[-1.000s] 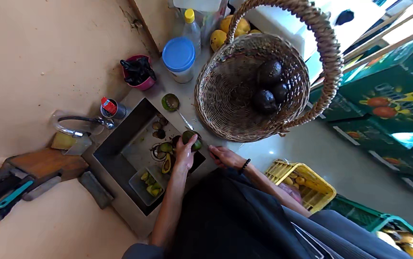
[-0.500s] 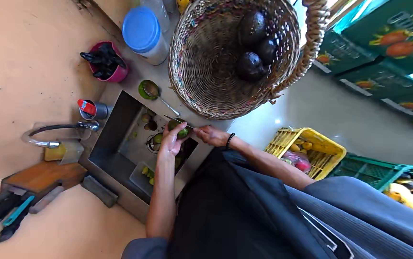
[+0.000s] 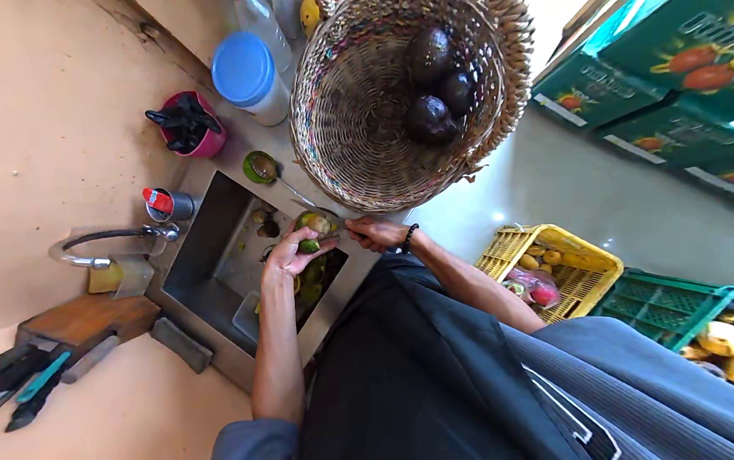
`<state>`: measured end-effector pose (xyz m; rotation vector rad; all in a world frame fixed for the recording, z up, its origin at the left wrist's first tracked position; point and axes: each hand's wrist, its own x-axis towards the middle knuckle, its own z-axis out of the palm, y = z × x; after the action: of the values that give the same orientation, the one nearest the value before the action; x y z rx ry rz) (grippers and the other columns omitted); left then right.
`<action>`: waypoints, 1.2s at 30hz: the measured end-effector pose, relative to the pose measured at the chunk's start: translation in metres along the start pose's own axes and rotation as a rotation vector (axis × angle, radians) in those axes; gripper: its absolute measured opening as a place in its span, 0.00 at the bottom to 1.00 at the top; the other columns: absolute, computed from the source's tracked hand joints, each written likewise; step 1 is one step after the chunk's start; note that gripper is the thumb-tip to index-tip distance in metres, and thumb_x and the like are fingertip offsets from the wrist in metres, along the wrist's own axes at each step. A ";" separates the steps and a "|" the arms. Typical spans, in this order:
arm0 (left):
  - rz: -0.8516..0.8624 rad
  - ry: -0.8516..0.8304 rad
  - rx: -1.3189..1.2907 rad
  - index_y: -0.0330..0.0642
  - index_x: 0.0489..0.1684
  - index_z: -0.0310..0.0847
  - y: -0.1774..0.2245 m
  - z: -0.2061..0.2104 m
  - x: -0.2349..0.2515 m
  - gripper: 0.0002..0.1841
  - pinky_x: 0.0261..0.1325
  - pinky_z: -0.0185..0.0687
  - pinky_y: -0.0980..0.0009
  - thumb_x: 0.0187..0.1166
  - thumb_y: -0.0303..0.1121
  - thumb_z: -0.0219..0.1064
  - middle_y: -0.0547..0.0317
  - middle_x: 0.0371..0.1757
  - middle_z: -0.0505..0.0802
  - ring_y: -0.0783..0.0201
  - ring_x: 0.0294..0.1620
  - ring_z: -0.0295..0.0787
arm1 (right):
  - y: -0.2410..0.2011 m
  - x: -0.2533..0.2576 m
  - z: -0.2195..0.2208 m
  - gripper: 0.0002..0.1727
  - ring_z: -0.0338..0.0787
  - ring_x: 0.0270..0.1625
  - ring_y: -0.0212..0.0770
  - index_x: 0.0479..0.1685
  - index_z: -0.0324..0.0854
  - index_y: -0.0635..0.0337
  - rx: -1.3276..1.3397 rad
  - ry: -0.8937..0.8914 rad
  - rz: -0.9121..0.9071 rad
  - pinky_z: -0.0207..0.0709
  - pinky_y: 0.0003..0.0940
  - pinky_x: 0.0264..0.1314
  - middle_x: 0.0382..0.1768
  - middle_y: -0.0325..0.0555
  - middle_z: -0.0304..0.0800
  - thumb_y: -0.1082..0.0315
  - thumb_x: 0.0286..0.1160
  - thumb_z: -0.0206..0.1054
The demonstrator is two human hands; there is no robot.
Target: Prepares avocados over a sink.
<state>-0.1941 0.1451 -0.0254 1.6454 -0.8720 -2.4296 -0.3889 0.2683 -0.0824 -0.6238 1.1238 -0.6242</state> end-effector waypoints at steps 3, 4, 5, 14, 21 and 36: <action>0.010 -0.058 -0.021 0.43 0.81 0.60 -0.006 -0.007 -0.006 0.32 0.69 0.86 0.49 0.73 0.30 0.62 0.37 0.67 0.86 0.43 0.64 0.88 | -0.001 0.002 0.001 0.31 0.62 0.10 0.28 0.33 0.72 0.55 0.051 0.021 0.035 0.57 0.22 0.13 0.11 0.34 0.64 0.43 0.96 0.37; 0.021 -0.053 -0.054 0.43 0.81 0.61 -0.008 -0.010 -0.008 0.32 0.70 0.85 0.49 0.72 0.31 0.62 0.37 0.68 0.85 0.43 0.65 0.87 | -0.002 0.002 0.001 0.31 0.61 0.09 0.28 0.34 0.72 0.55 0.070 0.033 0.046 0.56 0.22 0.13 0.11 0.33 0.63 0.42 0.96 0.36; 0.036 -0.028 -0.096 0.43 0.81 0.62 -0.011 -0.012 -0.010 0.32 0.69 0.85 0.49 0.72 0.32 0.62 0.37 0.69 0.84 0.43 0.65 0.87 | -0.002 0.001 0.002 0.30 0.61 0.09 0.28 0.34 0.71 0.54 0.084 0.052 0.050 0.56 0.22 0.12 0.11 0.32 0.62 0.42 0.95 0.36; 0.183 -0.026 -0.331 0.46 0.71 0.78 -0.046 -0.063 -0.024 0.27 0.48 0.91 0.57 0.84 0.51 0.45 0.43 0.55 0.91 0.51 0.47 0.92 | 0.011 -0.037 0.018 0.31 0.87 0.31 0.56 0.41 0.84 0.55 -0.797 0.310 -0.196 0.77 0.63 0.35 0.24 0.51 0.84 0.41 0.91 0.44; 0.202 0.069 -0.388 0.52 0.71 0.80 -0.060 -0.076 -0.018 0.27 0.40 0.87 0.66 0.84 0.52 0.45 0.49 0.59 0.90 0.58 0.41 0.90 | 0.019 -0.036 0.011 0.18 0.93 0.43 0.64 0.56 0.86 0.56 -1.143 0.472 -0.254 0.81 0.66 0.37 0.44 0.57 0.92 0.56 0.84 0.58; 0.754 -0.077 -0.675 0.61 0.46 0.86 -0.059 -0.075 -0.078 0.18 0.35 0.87 0.69 0.79 0.55 0.52 0.60 0.43 0.91 0.63 0.36 0.89 | 0.026 -0.012 0.025 0.16 0.88 0.64 0.64 0.65 0.88 0.51 -1.291 0.630 -0.551 0.80 0.65 0.61 0.61 0.58 0.90 0.63 0.88 0.60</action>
<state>-0.0815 0.1925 -0.0100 0.7905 -0.4572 -1.9245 -0.3653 0.2974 -0.0863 -1.9832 1.9490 -0.4994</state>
